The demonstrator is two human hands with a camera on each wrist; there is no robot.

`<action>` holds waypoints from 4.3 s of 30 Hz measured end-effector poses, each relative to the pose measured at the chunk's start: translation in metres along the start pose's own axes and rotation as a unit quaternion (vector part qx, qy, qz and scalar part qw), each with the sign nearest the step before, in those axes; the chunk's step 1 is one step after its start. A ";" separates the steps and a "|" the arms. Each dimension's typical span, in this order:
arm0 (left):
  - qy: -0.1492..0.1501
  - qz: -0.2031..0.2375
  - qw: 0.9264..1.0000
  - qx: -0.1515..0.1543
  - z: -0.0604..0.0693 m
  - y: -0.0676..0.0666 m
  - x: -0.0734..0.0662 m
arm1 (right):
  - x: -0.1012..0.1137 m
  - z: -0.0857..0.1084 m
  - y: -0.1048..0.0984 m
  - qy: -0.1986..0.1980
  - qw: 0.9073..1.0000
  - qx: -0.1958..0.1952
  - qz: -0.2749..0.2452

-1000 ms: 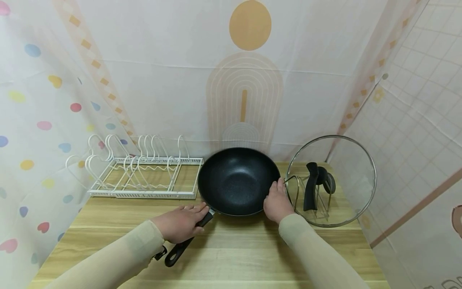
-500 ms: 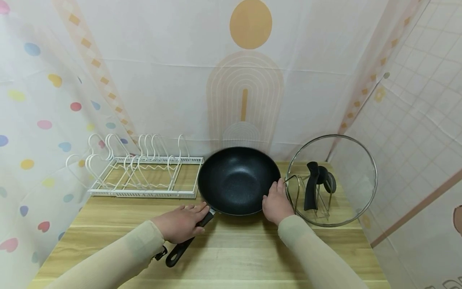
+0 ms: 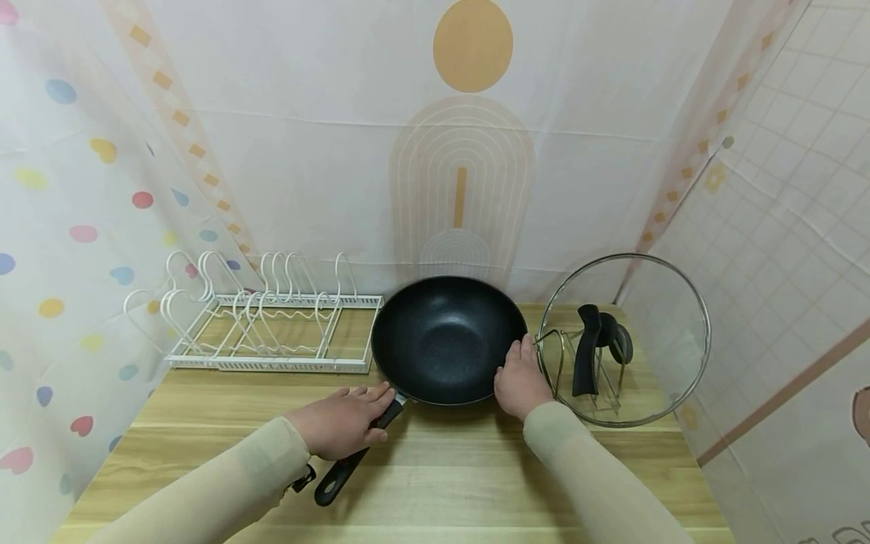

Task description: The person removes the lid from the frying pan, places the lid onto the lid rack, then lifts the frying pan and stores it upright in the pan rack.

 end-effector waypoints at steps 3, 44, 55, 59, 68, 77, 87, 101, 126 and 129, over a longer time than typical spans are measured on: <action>-0.001 0.003 1.000 0.002 0.000 0.000 -0.001 | 0.000 -0.001 0.001 0.000 1.000 0.003 0.000; 0.011 -0.011 1.000 0.018 0.010 0.010 -0.016 | 0.006 0.000 0.005 0.000 1.000 0.010 -0.001; 0.015 -0.007 1.000 0.025 0.008 0.013 -0.018 | 0.004 -0.006 0.004 -0.005 1.000 0.012 0.001; 0.016 -0.010 1.000 0.025 0.008 0.014 -0.019 | 0.004 -0.007 0.003 -0.008 1.000 0.010 -0.001; 0.010 -0.001 0.999 0.030 0.009 0.014 -0.022 | 0.006 -0.006 0.000 -0.019 1.000 0.006 0.002; 0.008 -0.003 1.000 0.029 0.010 0.014 -0.023 | 0.008 0.000 0.002 -0.008 1.000 -0.004 0.003; 0.010 0.005 1.000 0.028 0.009 0.015 -0.024 | 0.008 -0.001 0.002 -0.008 1.000 0.008 0.001; 0.019 0.000 0.999 0.028 0.008 0.017 -0.027 | 0.005 -0.009 0.004 -0.019 1.000 0.002 0.004; 0.025 -0.006 0.999 0.028 0.007 0.018 -0.031 | 0.004 -0.016 0.004 -0.021 1.000 0.003 0.010; 0.027 -0.006 0.999 0.027 0.007 0.018 -0.031 | 0.004 -0.013 0.003 -0.012 1.000 0.005 0.002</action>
Point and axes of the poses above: each hand's wrist, its own z-axis away from the middle knuckle, its own y-axis out of the palm, x = y × z, the point moved 7 cm from there along -z, towards the middle knuckle, and after that the axes turned 5 degrees about y, right-handed, at the moved point
